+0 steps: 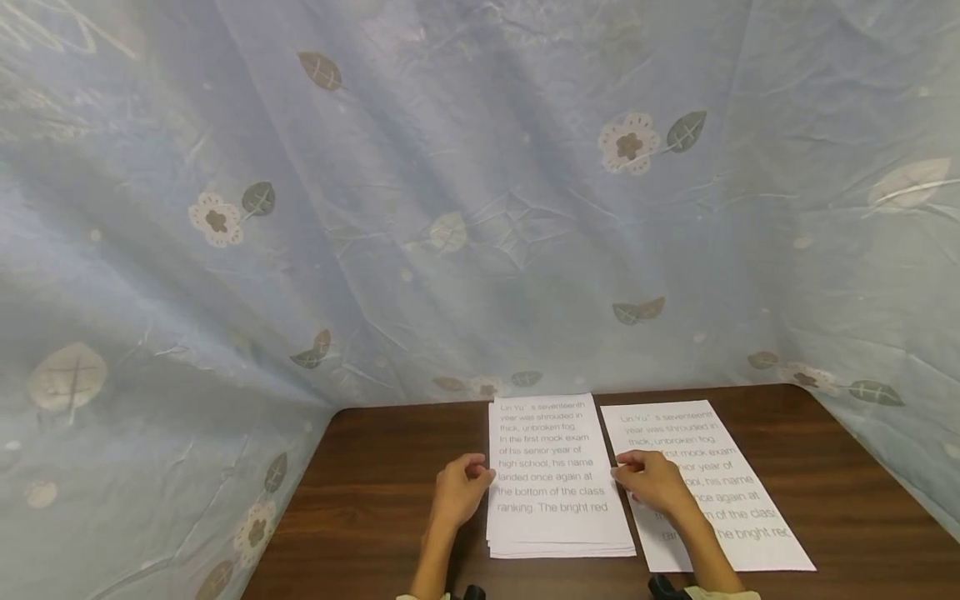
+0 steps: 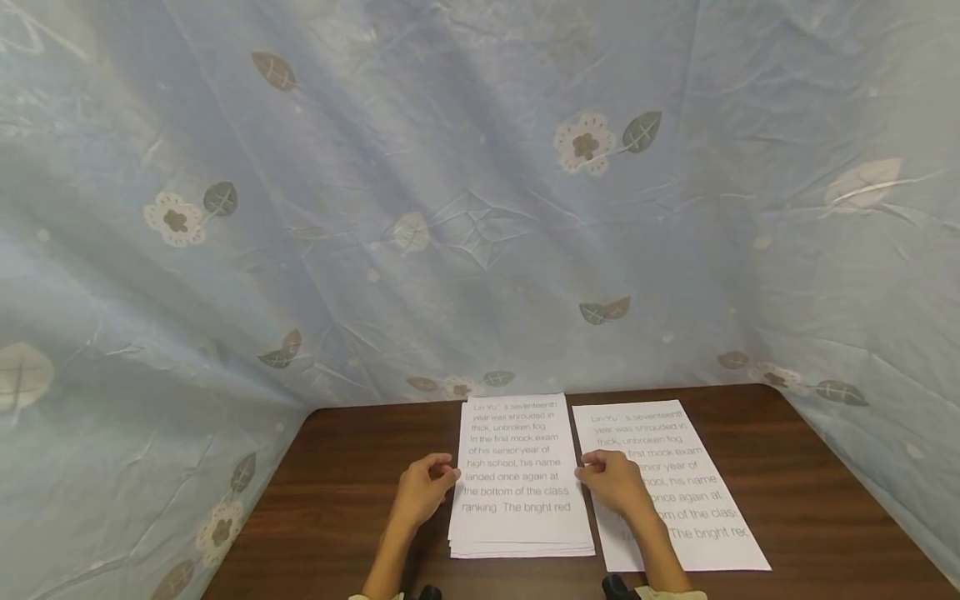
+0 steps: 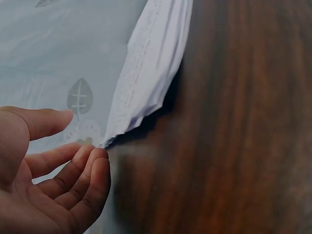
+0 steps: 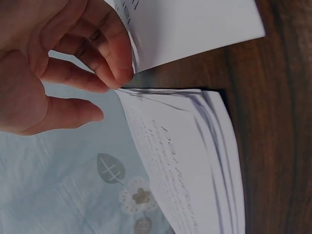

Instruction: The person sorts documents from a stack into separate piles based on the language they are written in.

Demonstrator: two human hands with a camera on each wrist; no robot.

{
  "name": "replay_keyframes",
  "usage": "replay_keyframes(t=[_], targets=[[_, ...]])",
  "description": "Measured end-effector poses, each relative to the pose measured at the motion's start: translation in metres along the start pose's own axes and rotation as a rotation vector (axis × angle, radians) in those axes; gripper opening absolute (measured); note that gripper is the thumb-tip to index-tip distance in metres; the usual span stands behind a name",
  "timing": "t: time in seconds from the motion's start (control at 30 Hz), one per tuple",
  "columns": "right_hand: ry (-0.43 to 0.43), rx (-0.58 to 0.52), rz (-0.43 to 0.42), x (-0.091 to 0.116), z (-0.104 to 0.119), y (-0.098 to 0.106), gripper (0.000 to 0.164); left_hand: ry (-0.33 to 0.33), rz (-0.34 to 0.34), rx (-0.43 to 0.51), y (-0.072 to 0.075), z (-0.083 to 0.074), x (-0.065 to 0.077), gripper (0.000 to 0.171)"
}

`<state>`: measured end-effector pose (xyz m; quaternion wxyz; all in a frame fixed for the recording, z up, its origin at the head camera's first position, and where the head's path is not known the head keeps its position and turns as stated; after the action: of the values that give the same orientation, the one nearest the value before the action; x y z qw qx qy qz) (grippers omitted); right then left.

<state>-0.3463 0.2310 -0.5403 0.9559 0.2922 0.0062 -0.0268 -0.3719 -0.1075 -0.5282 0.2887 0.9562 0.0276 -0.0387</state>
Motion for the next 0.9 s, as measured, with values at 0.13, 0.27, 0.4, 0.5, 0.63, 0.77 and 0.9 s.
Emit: replay_keyframes(t=[0.13, 0.27, 0.4, 0.5, 0.63, 0.77, 0.9], targets=[[0.014, 0.033, -0.007, -0.0016, 0.0039, -0.0005, 0.041, -0.009, -0.002, -0.007, 0.0006, 0.0000, -0.0012, 0.036], [0.020, 0.056, -0.016, -0.0019, 0.0054, -0.0006, 0.040, -0.009, -0.002, -0.005, 0.0011, 0.0001, -0.0018, 0.037], [0.019, 0.089, -0.019, -0.0024, 0.0049, -0.0011, 0.039, 0.000, -0.003, -0.016, -0.0002, 0.0018, -0.0023, 0.036], [0.017, 0.120, -0.017, -0.0026, 0.0046, -0.0021, 0.036, 0.006, 0.000, -0.030, -0.0022, 0.0030, -0.0018, 0.036], [0.022, 0.142, -0.025, -0.0022, 0.0059, -0.0022, 0.034, 0.011, 0.010, -0.033, -0.0041, 0.0033, -0.0006, 0.037], [0.028, 0.148, -0.032, -0.0020, 0.0068, -0.0024, 0.033, 0.010, 0.016, -0.034, -0.0042, 0.0014, 0.0006, 0.037], [0.031, 0.161, -0.033, -0.0014, 0.0061, -0.0035, 0.033, 0.014, 0.030, -0.036, -0.0059, 0.0003, 0.0024, 0.037]])
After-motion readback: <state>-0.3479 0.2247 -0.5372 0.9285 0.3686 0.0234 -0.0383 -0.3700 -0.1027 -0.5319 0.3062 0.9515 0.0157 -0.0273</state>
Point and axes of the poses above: each hand's wrist, its own x-axis away from the middle knuckle, its own y-axis out of the back of the hand, z = x × y, the point moved 10 cm from there along -x, towards the middle knuckle, and after that the axes turned 5 degrees about y, right-handed, at the moved point
